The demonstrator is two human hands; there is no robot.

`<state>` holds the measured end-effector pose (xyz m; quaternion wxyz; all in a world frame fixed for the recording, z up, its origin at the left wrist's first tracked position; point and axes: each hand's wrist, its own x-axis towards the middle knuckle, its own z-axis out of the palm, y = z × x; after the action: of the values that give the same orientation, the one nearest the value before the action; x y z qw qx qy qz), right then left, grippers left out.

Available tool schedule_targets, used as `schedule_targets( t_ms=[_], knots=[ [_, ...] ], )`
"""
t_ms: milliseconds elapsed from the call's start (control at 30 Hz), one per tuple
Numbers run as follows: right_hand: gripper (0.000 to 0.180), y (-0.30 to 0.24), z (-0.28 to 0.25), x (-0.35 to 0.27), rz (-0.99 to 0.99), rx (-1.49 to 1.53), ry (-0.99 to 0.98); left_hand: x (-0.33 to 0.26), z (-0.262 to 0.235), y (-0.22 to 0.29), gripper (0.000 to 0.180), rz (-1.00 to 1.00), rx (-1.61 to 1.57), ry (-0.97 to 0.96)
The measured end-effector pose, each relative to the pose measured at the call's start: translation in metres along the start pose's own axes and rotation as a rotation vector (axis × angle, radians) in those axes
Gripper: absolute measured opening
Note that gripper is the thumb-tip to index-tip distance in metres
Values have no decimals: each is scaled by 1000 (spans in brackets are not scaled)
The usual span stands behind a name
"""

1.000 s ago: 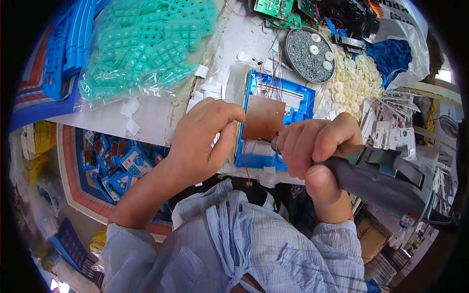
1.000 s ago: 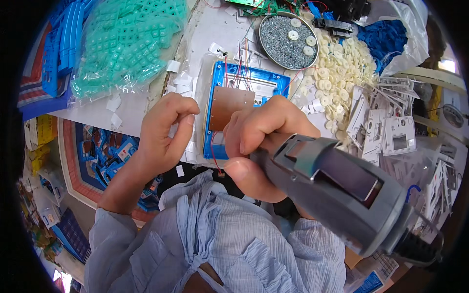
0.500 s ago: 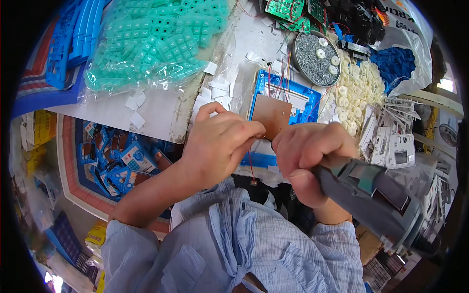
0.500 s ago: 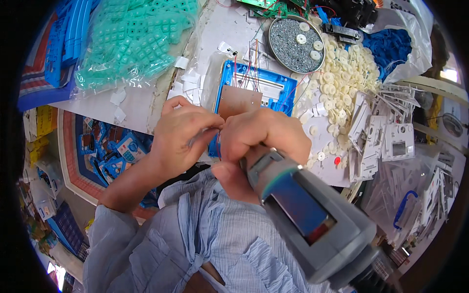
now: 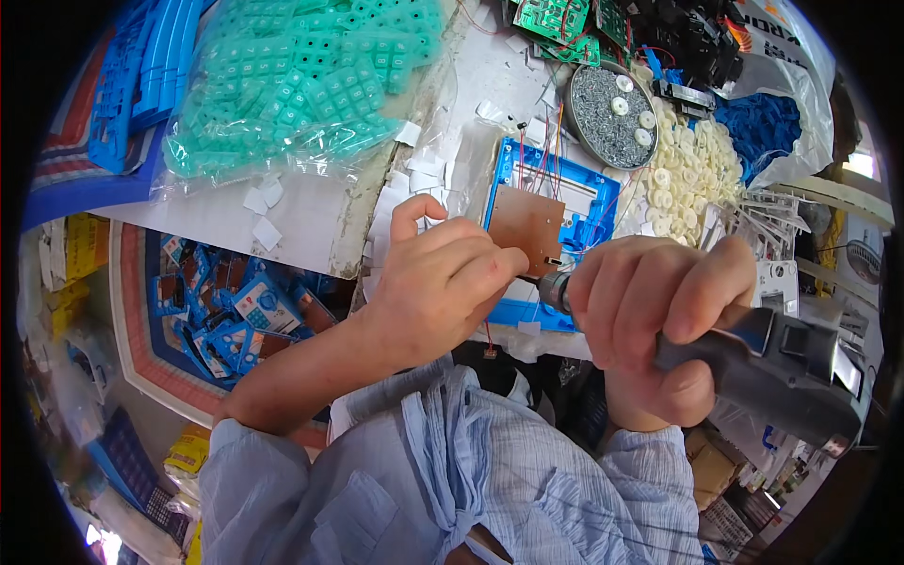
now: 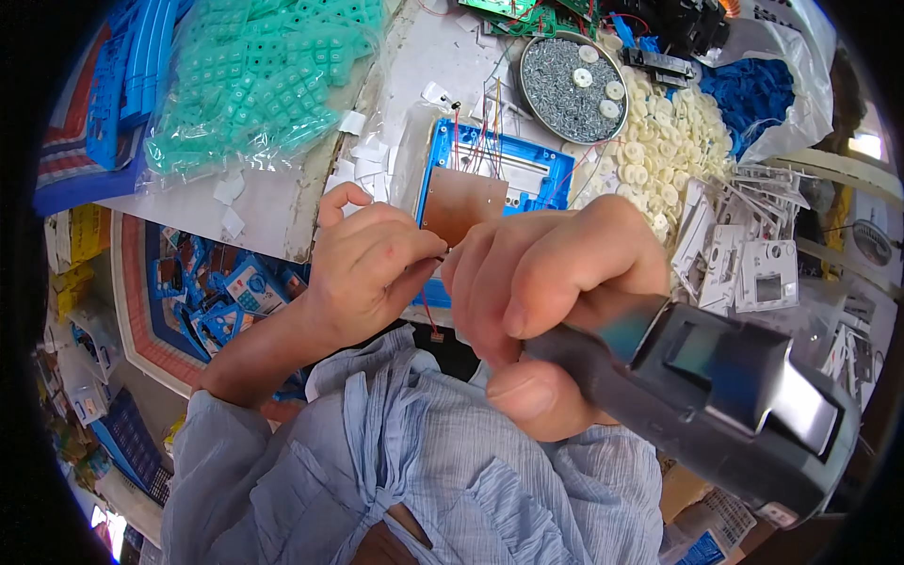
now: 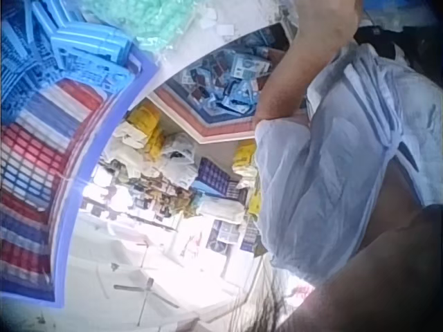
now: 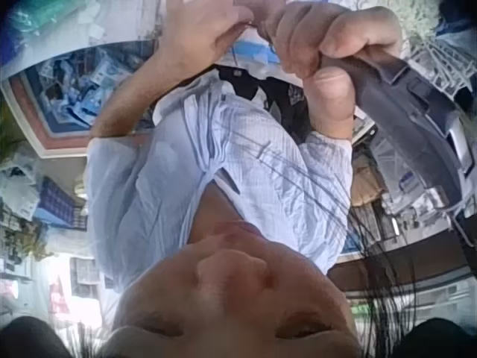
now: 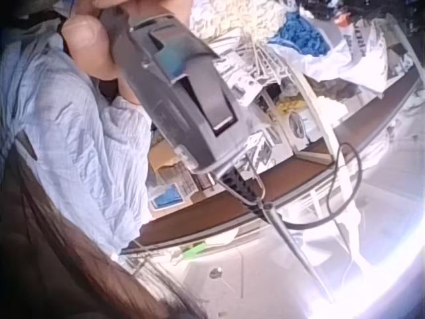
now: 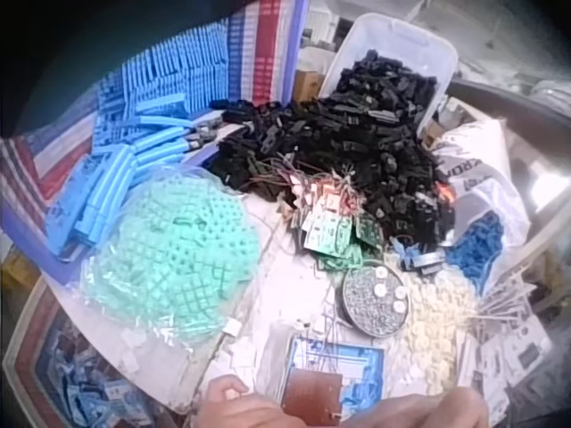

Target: Assembling internal components, a circuit board, and a casing for a toy or electronic device.

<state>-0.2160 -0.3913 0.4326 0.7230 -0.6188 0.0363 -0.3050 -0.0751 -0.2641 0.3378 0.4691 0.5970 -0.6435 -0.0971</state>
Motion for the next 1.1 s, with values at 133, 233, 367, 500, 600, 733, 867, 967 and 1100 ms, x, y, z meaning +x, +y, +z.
schedule_targets(
  t_ms=[133, 233, 367, 500, 600, 733, 867, 967, 1100],
  knots=[
    [38, -7, -2, 4, -30, -32, 10, 8, 0, -1, 31, 36, -3, 31],
    [37, -7, -2, 4, -32, -43, 26, 8, 1, -2, 32, 54, -10, 42],
    [35, -2, -1, 3, -33, -13, 27, 1, 2, -7, 35, 103, -2, 54],
    [33, 1, -7, 2, -45, -63, 43, 4, -2, -3, 38, -19, 43, 24],
    [32, 8, -11, 3, -23, -69, 71, -9, -18, -14, 41, -22, 145, -103],
    [30, 19, -5, 10, -2, -24, 102, -16, -22, -18, 46, 87, 217, -214],
    [30, 25, -2, 15, 2, -40, 132, -12, -20, -18, 39, 134, 259, -275],
    [32, 30, -7, 19, -9, 19, 124, -11, -20, -19, 37, 130, 252, -268],
    [31, 32, -5, 23, 6, -11, 140, -10, -19, -19, 34, 123, 244, -256]
  ],
)
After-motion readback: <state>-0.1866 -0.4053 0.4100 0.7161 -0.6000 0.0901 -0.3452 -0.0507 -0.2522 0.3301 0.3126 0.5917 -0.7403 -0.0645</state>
